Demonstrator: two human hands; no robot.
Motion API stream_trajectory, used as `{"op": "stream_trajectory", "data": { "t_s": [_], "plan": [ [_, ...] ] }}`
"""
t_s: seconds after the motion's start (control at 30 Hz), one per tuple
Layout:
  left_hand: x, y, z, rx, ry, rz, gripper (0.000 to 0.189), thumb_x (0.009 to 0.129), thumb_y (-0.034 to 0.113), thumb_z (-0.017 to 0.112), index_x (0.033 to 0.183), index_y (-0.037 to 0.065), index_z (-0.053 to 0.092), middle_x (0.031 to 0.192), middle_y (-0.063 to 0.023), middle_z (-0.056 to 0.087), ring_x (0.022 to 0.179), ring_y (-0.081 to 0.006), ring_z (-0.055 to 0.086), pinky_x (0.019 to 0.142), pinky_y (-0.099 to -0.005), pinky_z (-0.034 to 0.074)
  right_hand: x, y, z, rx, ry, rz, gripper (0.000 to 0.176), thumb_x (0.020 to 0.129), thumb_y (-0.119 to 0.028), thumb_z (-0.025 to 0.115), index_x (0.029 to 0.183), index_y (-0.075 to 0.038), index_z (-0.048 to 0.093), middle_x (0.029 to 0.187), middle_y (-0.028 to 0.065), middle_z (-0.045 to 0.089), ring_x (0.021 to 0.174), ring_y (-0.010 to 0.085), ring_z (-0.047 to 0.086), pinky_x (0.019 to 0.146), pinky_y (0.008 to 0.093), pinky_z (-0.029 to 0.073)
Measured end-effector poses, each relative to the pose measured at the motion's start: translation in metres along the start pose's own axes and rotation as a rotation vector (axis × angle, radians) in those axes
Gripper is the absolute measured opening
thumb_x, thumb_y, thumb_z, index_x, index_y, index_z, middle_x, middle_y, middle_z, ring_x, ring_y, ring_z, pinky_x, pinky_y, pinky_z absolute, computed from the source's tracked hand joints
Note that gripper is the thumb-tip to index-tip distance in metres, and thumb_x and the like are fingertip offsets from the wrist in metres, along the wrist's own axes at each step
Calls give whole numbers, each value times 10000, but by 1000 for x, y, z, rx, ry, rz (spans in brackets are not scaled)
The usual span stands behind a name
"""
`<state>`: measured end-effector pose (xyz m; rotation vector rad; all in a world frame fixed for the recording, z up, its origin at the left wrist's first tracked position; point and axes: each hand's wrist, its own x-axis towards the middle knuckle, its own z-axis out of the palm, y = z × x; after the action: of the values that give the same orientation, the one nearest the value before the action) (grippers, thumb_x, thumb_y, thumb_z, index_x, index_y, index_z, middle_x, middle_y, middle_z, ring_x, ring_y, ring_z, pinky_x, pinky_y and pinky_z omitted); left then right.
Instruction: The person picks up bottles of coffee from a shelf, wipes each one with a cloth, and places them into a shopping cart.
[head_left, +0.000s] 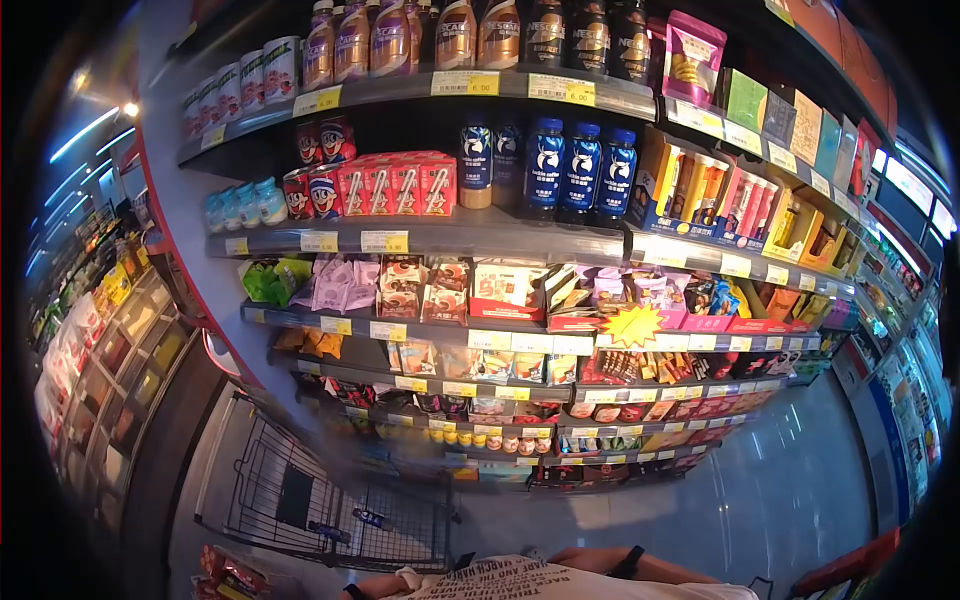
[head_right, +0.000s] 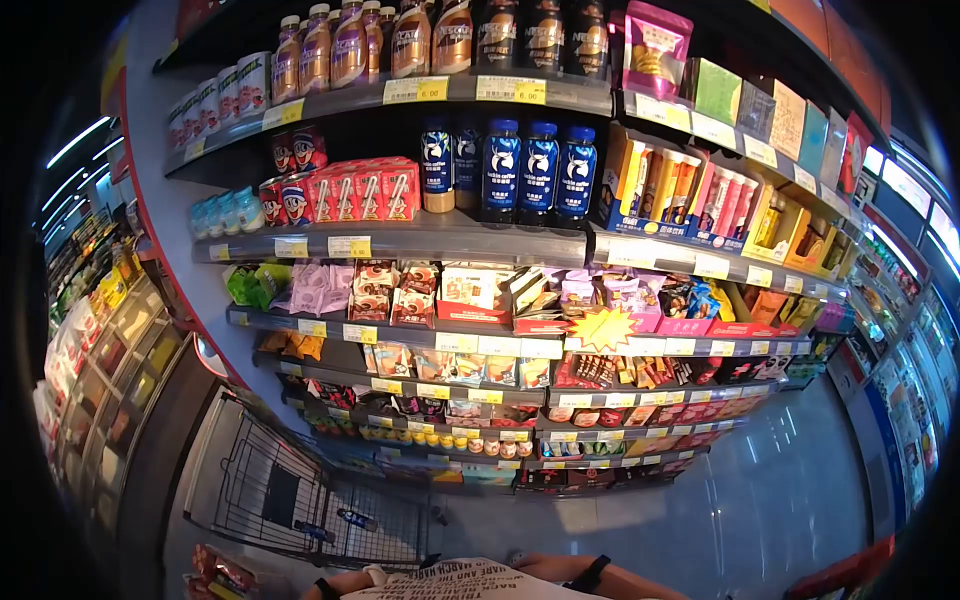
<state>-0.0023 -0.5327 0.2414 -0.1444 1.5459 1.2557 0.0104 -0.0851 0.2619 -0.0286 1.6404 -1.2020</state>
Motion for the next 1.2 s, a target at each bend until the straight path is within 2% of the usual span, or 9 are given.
{"op": "stream_trajectory", "data": {
  "t_s": [0.1,0.2,0.27,0.37,0.5,0.83,0.93,1.03,1.2],
  "plan": [
    [-1,-11,4,5,10,20,388,996,199,572,1329,1,583,1242,-123,656,1134,-234,630,957,-343,513,2,-12,-15,-165,-244,-17,502,1031,-331,512,1399,10,548,1290,179,670,1189,281,631,1043,390,454],
    [6,-19,8,16,22,51,393,998,208,572,1334,3,582,1245,-120,655,1140,-233,626,961,-342,509,4,-29,-14,-511,-212,-96,465,1039,-302,479,1375,8,561,1255,200,681,1145,296,655,1021,398,464],
    [13,-10,4,33,40,24,393,965,195,596,1287,-31,615,1183,-117,688,1089,-215,653,903,-312,522,31,6,-17,-397,-168,-88,459,1041,-302,466,1357,13,573,1271,215,666,1153,309,648,1022,397,462],
    [-29,55,32,101,173,-132,423,965,236,612,1307,-12,595,1311,-173,620,1168,-268,594,1012,-383,447,20,-10,-9,-341,-63,-112,521,1044,-397,445,1290,29,619,1212,208,678,1112,289,638,987,389,471],
    [-22,39,18,6,100,-74,422,933,193,636,1291,-31,625,1224,-140,684,1118,-223,644,949,-327,504,-1,-18,15,-294,149,-160,578,1041,-463,460,1251,43,645,1162,197,689,1082,258,627,955,377,476],
    [-6,6,-1,249,-15,78,580,928,383,716,1327,-22,603,1229,-137,686,1135,-251,622,981,-383,477,-1,-20,20,-95,61,-233,569,1053,-450,490,1154,82,666,945,154,720,869,186,632,791,351,498],
    [-59,64,28,282,184,-26,442,914,305,698,1203,-28,672,1135,-131,718,1025,-217,666,891,-339,515,1,-27,22,-88,79,-175,568,1061,-445,491,1145,88,665,903,128,715,822,153,615,749,331,497],
    [-34,18,6,-6,65,-38,418,920,268,676,1195,-44,641,1118,-126,704,1000,-213,658,887,-342,517,-17,-52,27,-10,52,-178,551,1061,-439,503,1121,81,676,847,77,700,785,117,596,709,314,495],
    [-80,38,7,8,100,13,363,889,90,634,1231,-25,602,1165,-107,648,1071,-180,620,925,-315,504,-50,-90,24,-23,-86,-238,513,1055,-427,533,1065,59,697,784,2,666,743,65,563,660,280,482]
  ]
}}
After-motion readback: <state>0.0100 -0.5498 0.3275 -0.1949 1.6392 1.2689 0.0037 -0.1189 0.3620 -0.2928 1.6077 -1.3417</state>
